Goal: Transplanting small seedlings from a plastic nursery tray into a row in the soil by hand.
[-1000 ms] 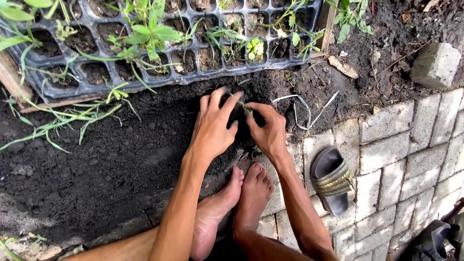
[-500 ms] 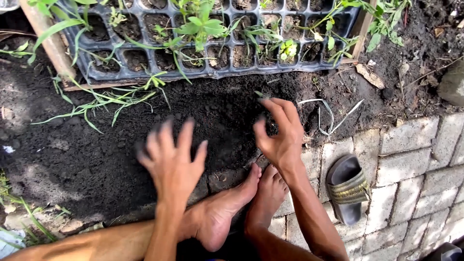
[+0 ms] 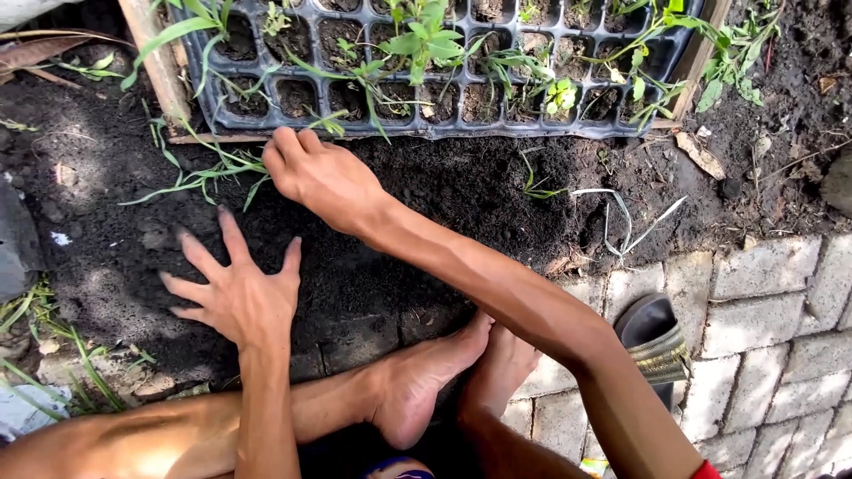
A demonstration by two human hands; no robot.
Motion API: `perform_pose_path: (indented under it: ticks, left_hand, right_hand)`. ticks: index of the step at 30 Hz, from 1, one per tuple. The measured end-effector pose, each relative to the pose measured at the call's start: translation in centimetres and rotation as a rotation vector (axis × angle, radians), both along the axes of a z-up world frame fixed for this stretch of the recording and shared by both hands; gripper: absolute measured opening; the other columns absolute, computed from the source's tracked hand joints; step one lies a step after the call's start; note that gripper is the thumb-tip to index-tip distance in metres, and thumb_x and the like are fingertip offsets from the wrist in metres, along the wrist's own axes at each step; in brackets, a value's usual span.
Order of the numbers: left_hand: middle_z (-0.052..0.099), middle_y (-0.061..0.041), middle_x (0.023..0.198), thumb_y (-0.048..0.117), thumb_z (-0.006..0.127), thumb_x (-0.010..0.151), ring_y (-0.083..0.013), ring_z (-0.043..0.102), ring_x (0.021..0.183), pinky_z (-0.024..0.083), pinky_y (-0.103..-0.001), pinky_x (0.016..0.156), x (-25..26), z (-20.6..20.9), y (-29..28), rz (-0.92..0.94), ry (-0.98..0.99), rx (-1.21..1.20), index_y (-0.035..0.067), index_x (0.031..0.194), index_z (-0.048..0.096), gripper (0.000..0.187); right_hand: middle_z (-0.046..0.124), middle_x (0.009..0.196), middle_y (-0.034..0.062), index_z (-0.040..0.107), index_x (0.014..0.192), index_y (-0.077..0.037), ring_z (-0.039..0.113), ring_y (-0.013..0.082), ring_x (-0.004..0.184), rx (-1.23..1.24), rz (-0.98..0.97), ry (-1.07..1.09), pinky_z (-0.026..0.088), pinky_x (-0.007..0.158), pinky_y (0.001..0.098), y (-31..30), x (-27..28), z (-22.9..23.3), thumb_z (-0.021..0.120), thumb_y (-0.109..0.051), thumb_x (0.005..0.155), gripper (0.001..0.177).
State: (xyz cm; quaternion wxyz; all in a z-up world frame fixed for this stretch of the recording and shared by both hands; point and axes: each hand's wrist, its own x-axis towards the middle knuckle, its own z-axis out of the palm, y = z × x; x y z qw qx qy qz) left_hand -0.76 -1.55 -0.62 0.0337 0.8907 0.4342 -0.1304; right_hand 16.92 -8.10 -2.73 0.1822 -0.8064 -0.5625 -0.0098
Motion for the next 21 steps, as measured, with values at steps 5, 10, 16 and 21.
perform_pose_path:
  ticks: [5,10,16,21]
  left_hand:
    - [0.042,-0.020,0.142,0.048,0.082,0.082,-0.0599,0.041,0.121,0.048,-0.079,0.078,-1.7,-2.6,0.8,-0.089,-0.135,0.083,0.016,0.145,0.060,0.074]
    - [0.050,-0.019,0.136,0.032,0.087,0.079,-0.0573,0.052,0.115,0.054,-0.075,0.076,-2.8,-2.9,1.5,-0.202,-0.196,0.072,0.016,0.139,0.067,0.066]
    - [0.063,-0.021,0.120,0.020,0.092,0.077,-0.0536,0.069,0.103,0.054,-0.068,0.088,-2.7,-2.5,1.3,-0.295,-0.386,0.072,0.010,0.126,0.078,0.052]
    - [0.067,-0.021,0.110,0.019,0.083,0.082,-0.0479,0.071,0.089,0.059,-0.057,0.077,2.2,0.8,-3.7,-0.321,-0.543,-0.111,0.012,0.122,0.078,0.041]
  right_hand:
    - [0.053,0.100,0.0153,0.052,0.135,0.003,0.071,0.0364,0.084,0.050,-0.064,0.148,0.062,0.060,0.0463,-3.0,0.0,3.7,0.058,0.014,0.093,0.044]
    - [0.064,0.104,0.0088,0.065,0.124,-0.009,0.072,0.0301,0.089,0.300,-0.372,0.490,0.062,0.072,0.0380,-11.9,-0.6,5.0,0.061,0.001,0.097,0.029]
    - [0.068,0.088,0.0152,0.070,0.108,-0.005,0.072,0.0354,0.083,0.242,-0.597,0.562,0.063,0.067,0.0403,-19.8,-0.9,-1.0,0.072,0.001,0.090,0.019]
    - [0.070,0.092,0.0128,0.070,0.107,-0.007,0.073,0.0331,0.088,0.249,-0.596,0.583,0.062,0.074,0.0397,-19.8,-1.3,-1.8,0.072,0.002,0.090,0.020]
